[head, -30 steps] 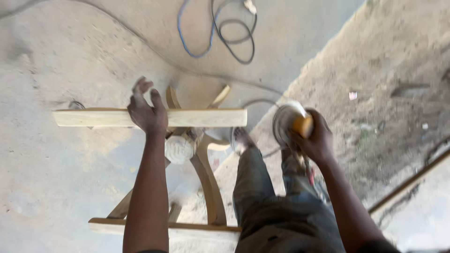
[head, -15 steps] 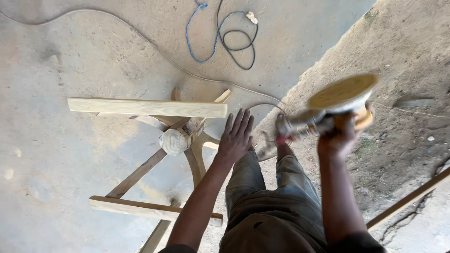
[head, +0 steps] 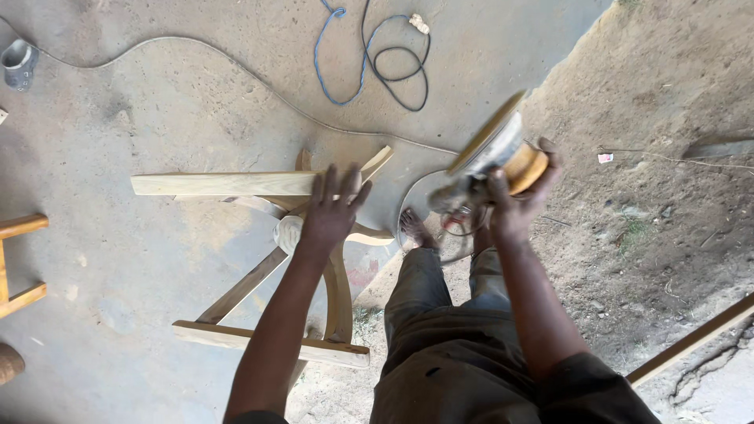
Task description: The person uses an orbital sander to smooth the surfaces of a wooden table base. They reposition the base and sand multiple legs and crossbars, occasionally pausing to adjust the tool or reposition the piece.
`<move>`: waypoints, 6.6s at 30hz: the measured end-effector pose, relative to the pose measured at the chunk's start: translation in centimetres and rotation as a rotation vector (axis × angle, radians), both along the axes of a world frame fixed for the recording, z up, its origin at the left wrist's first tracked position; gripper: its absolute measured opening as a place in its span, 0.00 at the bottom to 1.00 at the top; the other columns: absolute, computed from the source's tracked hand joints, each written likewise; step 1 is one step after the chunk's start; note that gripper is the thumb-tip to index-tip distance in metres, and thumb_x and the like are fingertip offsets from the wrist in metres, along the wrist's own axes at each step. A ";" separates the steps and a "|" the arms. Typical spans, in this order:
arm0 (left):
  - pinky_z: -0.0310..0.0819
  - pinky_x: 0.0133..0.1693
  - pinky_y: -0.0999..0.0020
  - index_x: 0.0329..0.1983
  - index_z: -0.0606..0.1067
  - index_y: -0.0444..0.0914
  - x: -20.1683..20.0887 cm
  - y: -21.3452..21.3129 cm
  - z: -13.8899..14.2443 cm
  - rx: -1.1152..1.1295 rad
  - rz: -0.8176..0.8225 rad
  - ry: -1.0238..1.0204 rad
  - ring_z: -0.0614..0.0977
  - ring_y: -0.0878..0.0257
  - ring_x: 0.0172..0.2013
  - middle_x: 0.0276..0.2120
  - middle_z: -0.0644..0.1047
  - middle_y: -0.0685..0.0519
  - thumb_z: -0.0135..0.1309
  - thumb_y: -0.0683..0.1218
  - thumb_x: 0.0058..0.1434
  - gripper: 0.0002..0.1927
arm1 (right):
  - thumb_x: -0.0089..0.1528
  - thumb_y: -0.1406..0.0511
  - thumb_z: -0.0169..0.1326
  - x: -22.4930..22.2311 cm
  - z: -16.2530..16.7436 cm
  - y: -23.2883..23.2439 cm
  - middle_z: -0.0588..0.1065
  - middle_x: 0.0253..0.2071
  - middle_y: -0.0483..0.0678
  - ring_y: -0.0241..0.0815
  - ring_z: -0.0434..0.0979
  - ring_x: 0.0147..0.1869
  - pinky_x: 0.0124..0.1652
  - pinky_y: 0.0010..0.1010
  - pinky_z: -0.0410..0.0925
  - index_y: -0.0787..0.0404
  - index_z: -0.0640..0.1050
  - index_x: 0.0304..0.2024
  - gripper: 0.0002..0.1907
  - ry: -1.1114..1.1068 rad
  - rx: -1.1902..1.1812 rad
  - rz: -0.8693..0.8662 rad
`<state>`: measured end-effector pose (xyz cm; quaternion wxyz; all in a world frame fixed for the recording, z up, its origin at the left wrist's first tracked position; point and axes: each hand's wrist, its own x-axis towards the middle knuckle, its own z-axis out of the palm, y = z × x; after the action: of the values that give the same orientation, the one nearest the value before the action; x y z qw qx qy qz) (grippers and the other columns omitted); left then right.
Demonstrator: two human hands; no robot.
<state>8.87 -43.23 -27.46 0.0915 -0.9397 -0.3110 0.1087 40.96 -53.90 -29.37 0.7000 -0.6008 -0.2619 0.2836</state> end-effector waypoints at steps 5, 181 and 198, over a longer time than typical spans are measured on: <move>0.47 0.70 0.37 0.79 0.56 0.42 -1.7 -1.9 0.1 0.013 0.711 -0.320 0.54 0.39 0.74 0.77 0.52 0.41 0.48 0.61 0.69 0.39 | 0.62 0.75 0.56 6.3 -2.4 -7.0 0.64 0.61 0.57 0.48 0.74 0.56 0.52 0.39 0.78 0.54 0.55 0.70 0.38 0.392 -0.139 -0.253; 0.65 0.66 0.47 0.62 0.69 0.30 -11.1 -21.9 3.5 0.310 1.570 -1.451 0.70 0.39 0.66 0.58 0.74 0.37 0.46 0.54 0.74 0.25 | 0.53 0.58 0.70 -17.6 11.7 14.3 0.63 0.57 0.67 0.68 0.81 0.41 0.37 0.50 0.79 0.56 0.60 0.67 0.46 -1.548 -0.532 1.357; 0.64 0.64 0.51 0.68 0.66 0.38 0.5 -23.2 -0.9 0.045 2.212 -1.668 0.70 0.44 0.65 0.63 0.73 0.42 0.54 0.56 0.64 0.32 | 0.54 0.54 0.72 -46.4 10.1 31.6 0.63 0.58 0.68 0.65 0.77 0.55 0.48 0.47 0.76 0.51 0.53 0.71 0.53 -1.836 -0.064 1.625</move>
<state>9.32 -66.40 -28.32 -0.2373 0.0077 -0.8506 -0.4692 -5.46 -22.33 -19.24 -0.1398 -0.2568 -0.9493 0.1154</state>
